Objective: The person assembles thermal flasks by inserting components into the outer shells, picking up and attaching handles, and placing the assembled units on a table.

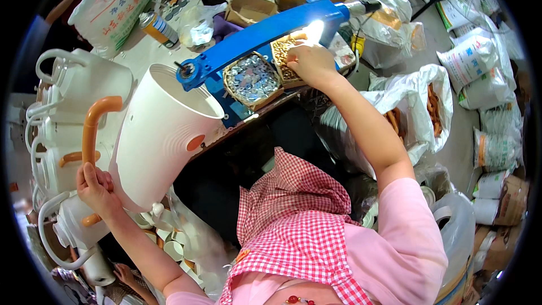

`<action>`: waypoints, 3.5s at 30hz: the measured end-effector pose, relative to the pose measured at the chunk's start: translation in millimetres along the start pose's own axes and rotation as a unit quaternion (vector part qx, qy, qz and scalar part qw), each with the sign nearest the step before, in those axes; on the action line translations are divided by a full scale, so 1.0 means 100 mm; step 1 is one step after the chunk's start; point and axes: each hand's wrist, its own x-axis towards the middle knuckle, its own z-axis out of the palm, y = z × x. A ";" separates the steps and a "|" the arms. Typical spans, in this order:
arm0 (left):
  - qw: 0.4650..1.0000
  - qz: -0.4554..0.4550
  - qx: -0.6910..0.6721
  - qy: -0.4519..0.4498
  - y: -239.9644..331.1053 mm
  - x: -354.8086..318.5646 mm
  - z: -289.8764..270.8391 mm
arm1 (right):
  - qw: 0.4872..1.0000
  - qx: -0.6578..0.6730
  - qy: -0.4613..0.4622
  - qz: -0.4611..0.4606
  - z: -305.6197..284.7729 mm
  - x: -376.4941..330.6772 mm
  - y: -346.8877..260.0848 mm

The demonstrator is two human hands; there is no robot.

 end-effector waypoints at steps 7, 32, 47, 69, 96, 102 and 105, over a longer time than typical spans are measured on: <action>0.994 -0.033 -0.099 0.018 -0.39 -0.14 -0.14 | 0.997 0.017 0.078 -0.019 0.02 -0.03 -0.05; 0.999 -0.014 -0.031 -0.022 -0.61 -0.65 -0.41 | 0.924 0.318 -0.053 -0.204 -0.57 0.64 -1.82; 0.999 0.036 -0.003 -0.018 -0.66 -0.67 -0.41 | 0.919 0.035 0.008 -0.394 -0.87 0.77 -1.94; 0.999 0.041 -0.007 -0.030 -0.68 -0.68 -0.45 | 0.907 -0.022 0.001 -0.422 -0.86 0.75 -2.02; 0.999 0.026 0.024 -0.006 -0.62 -0.77 -0.47 | 0.974 0.071 -0.044 -0.208 0.38 0.18 -0.86; 1.000 0.001 0.030 0.001 -0.59 -0.78 -0.49 | 0.945 0.282 0.000 -0.163 0.03 -0.06 -1.10; 1.000 -0.005 0.022 0.001 -0.56 -0.77 -0.48 | 0.911 0.312 0.121 -0.240 -0.23 0.14 -1.43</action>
